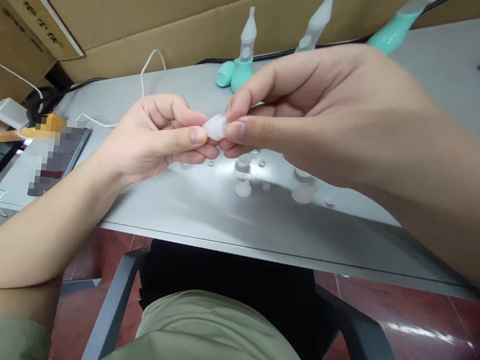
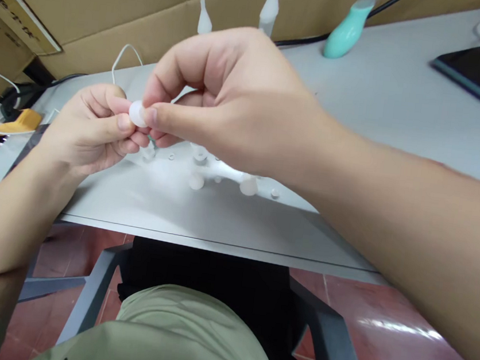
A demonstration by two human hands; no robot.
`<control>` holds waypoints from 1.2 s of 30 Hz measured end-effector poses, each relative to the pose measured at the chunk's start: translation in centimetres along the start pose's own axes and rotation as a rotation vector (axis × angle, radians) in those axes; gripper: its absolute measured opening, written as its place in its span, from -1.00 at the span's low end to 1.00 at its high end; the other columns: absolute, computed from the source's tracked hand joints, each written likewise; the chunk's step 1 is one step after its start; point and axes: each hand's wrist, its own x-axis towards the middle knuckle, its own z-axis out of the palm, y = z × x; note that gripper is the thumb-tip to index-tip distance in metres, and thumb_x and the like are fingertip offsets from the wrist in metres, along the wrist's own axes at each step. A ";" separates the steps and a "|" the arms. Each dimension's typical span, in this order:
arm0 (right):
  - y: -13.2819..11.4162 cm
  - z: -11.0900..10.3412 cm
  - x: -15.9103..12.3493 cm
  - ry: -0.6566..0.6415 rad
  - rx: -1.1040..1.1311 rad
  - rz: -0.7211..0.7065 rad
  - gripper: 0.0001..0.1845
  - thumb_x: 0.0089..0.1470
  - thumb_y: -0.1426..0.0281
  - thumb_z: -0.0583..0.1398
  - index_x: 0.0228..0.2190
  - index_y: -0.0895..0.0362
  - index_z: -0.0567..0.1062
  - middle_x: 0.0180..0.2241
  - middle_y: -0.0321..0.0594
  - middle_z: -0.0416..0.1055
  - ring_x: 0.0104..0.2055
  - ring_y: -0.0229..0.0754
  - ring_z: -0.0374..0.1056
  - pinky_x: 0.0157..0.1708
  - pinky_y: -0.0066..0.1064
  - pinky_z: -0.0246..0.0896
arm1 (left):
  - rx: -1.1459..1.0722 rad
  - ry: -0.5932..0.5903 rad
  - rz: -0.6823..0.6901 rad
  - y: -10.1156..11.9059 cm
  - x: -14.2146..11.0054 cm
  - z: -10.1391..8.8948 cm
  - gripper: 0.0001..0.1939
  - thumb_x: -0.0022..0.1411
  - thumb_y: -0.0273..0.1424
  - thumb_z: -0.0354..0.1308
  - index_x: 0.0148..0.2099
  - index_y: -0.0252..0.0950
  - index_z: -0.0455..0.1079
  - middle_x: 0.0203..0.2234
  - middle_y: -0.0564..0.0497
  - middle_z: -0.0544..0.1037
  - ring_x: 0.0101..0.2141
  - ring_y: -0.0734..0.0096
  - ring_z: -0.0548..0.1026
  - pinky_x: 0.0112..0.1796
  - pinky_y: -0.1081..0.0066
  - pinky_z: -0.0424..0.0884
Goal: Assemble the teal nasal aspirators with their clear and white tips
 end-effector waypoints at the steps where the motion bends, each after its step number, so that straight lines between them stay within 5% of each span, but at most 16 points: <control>1: 0.0 0.1 -0.1 0.022 -0.027 -0.034 -0.80 0.22 0.32 0.55 -0.33 0.07 0.66 -0.34 -0.41 0.67 -0.31 -0.35 0.63 -0.17 -0.56 0.65 | -0.012 0.008 0.000 0.0 0.0 0.1 -0.62 -0.05 -0.27 0.80 -0.34 -0.22 0.67 -0.42 0.18 0.78 -0.35 0.37 0.83 -0.36 0.66 0.75; 6: 0.7 0.9 -0.4 0.079 -0.062 -0.160 -0.73 0.28 0.21 0.51 -0.25 0.09 0.62 -0.28 -0.37 0.65 -0.25 -0.30 0.67 -0.15 -0.49 0.68 | -0.044 -0.008 0.013 0.3 0.1 0.3 -0.68 -0.05 -0.31 0.80 -0.36 -0.19 0.72 -0.40 0.18 0.79 -0.37 0.47 0.81 -0.36 0.75 0.70; 14: 0.9 0.9 -0.8 0.108 -0.037 -0.171 -0.74 0.30 0.20 0.49 -0.22 0.11 0.62 -0.31 -0.37 0.61 -0.24 -0.27 0.69 -0.13 -0.46 0.70 | -0.015 -0.008 0.036 0.1 0.1 0.1 -0.66 -0.03 -0.29 0.79 -0.34 -0.21 0.69 -0.41 0.20 0.78 -0.35 0.40 0.83 -0.34 0.70 0.74; 17: 0.3 0.7 -0.4 0.072 -0.020 -0.082 -0.88 0.29 0.37 0.47 -0.29 0.08 0.67 -0.35 -0.41 0.63 -0.30 -0.37 0.64 -0.19 -0.58 0.63 | 0.000 -0.002 0.009 0.0 0.0 -0.1 -0.61 -0.06 -0.26 0.80 -0.33 -0.23 0.67 -0.43 0.19 0.77 -0.34 0.35 0.83 -0.37 0.70 0.73; 20: -0.1 0.4 -0.1 0.013 0.023 0.043 -0.81 0.27 0.52 0.42 -0.38 0.05 0.66 -0.40 -0.47 0.64 -0.35 -0.41 0.61 -0.25 -0.65 0.59 | 0.026 -0.011 -0.035 0.0 -0.1 -0.1 -0.59 -0.03 -0.23 0.79 -0.32 -0.24 0.64 -0.44 0.16 0.76 -0.31 0.30 0.84 -0.35 0.65 0.77; 36: 0.4 0.2 0.2 -0.068 0.295 0.203 -0.87 0.24 0.59 0.42 -0.29 0.13 0.68 -0.39 -0.37 0.64 -0.19 -0.28 0.71 -0.05 -0.46 0.71 | 0.062 -0.014 0.033 0.1 -0.3 -0.1 -0.58 -0.07 -0.27 0.80 -0.36 -0.26 0.63 -0.43 0.13 0.78 -0.34 0.24 0.84 -0.40 0.63 0.76</control>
